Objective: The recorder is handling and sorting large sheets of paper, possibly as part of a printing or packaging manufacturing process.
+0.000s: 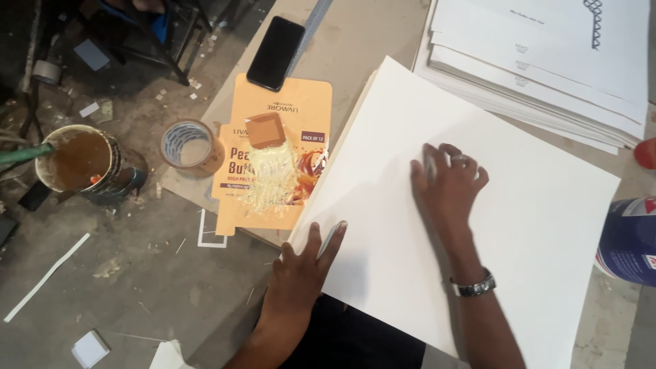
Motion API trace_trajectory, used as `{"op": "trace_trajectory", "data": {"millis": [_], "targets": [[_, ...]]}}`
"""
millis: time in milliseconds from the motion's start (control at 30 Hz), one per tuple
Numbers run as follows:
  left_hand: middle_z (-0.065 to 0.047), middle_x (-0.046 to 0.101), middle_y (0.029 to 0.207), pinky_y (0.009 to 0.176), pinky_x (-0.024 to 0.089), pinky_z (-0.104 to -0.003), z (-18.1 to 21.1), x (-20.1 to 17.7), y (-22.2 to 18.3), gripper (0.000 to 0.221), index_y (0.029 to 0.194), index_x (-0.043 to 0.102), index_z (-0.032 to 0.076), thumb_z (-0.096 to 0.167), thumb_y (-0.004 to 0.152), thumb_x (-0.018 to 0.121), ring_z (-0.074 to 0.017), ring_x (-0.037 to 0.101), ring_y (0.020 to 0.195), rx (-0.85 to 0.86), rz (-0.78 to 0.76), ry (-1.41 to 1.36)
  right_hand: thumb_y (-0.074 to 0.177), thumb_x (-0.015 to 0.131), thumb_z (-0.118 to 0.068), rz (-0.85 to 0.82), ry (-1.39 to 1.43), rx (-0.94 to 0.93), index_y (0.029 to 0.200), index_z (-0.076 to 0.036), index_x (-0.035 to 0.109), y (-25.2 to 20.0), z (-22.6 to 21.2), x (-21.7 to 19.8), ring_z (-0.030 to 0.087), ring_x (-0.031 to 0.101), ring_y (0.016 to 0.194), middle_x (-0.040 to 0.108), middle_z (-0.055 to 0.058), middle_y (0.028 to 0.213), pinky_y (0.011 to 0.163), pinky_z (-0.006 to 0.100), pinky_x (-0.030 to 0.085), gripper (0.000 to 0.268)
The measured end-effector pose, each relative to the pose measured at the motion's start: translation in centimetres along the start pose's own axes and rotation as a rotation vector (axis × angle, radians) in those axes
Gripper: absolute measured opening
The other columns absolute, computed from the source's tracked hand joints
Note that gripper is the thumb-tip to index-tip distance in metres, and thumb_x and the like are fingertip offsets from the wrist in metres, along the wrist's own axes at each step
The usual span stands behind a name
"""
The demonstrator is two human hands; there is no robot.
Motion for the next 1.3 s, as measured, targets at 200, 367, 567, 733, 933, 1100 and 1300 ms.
{"op": "trace_trajectory", "data": {"millis": [200,367,567,733,933,1100,1300], "targets": [[-0.015,0.045,0.153,0.067,0.061,-0.044,-1.2,-2.4,0.8,0.129,0.163,0.018,0.025,0.024,0.057,0.092,-0.0393,0.063,0.097,0.015,-0.254,-0.360,0.099,0.062,-0.048,0.051,0.060,-0.046,0.149,-0.010,0.053,-1.5,-1.7,1.2,0.051,0.028,0.141,0.042,0.027,0.153,0.099,0.088,0.009,0.064],[-0.009,0.057,0.138,0.081,0.059,-0.044,-7.3,-2.4,2.8,0.127,0.159,0.025,0.020,0.032,0.055,0.096,-0.0298,0.067,0.098,-0.162,-0.221,-1.011,0.098,0.062,-0.055,0.001,0.051,-0.026,0.151,-0.011,0.051,-1.4,-1.9,1.1,0.050,0.026,0.142,0.037,0.024,0.156,0.103,0.089,0.008,0.070],[-0.012,0.052,0.145,0.092,0.054,-0.047,-14.1,2.8,6.6,0.067,0.138,0.062,0.013,0.039,0.081,0.085,-0.0329,0.062,0.109,-0.337,0.227,-0.682,0.100,0.062,-0.055,0.008,-0.002,-0.049,0.152,-0.014,0.053,-1.5,-2.0,1.2,0.052,0.026,0.142,0.038,0.023,0.157,0.102,0.090,0.007,0.067],[-0.014,0.040,0.158,0.104,0.041,-0.055,-13.3,3.1,8.1,0.063,0.123,0.073,0.009,0.047,0.075,0.086,-0.0423,0.045,0.130,-0.168,0.339,-0.314,0.099,0.062,-0.055,0.011,0.012,-0.066,0.152,-0.016,0.054,-1.5,-2.0,0.7,0.053,0.028,0.141,0.039,0.026,0.157,0.101,0.089,0.008,0.067],[-0.013,0.032,0.164,0.106,0.035,-0.060,-12.5,3.8,8.5,0.074,0.125,0.074,0.008,0.057,0.070,0.085,-0.0462,0.039,0.137,-0.144,0.290,-0.227,0.096,0.064,-0.063,0.062,-0.092,-0.126,0.152,-0.016,0.058,-1.7,-2.0,0.0,0.045,0.037,0.136,0.045,0.021,0.158,0.101,0.074,0.026,0.073],[-0.012,0.035,0.165,0.107,0.034,-0.059,-12.5,3.6,8.1,0.066,0.115,0.075,0.009,0.057,0.071,0.084,-0.0456,0.038,0.140,-0.144,0.235,-0.238,0.094,0.068,-0.069,0.114,-0.202,-0.154,0.148,-0.020,0.063,-1.7,-1.9,-0.3,0.039,0.040,0.130,0.050,0.017,0.155,0.095,0.061,0.029,0.074],[-0.012,0.042,0.164,0.115,0.041,-0.048,-15.4,6.7,5.6,0.042,0.113,0.074,0.010,0.046,0.095,0.063,-0.0378,0.044,0.144,-0.303,0.291,-1.061,0.092,0.074,-0.063,0.088,-0.020,-0.103,0.142,-0.020,0.069,-1.4,-1.2,-1.2,0.038,0.040,0.126,0.054,0.013,0.154,0.097,0.054,0.027,0.066]]}}
Point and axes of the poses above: each hand's wrist, its own y-axis towards the middle knuckle, its own x-axis out of the palm, z = x × y, the point moved 7 cm from there along y, towards the middle knuckle
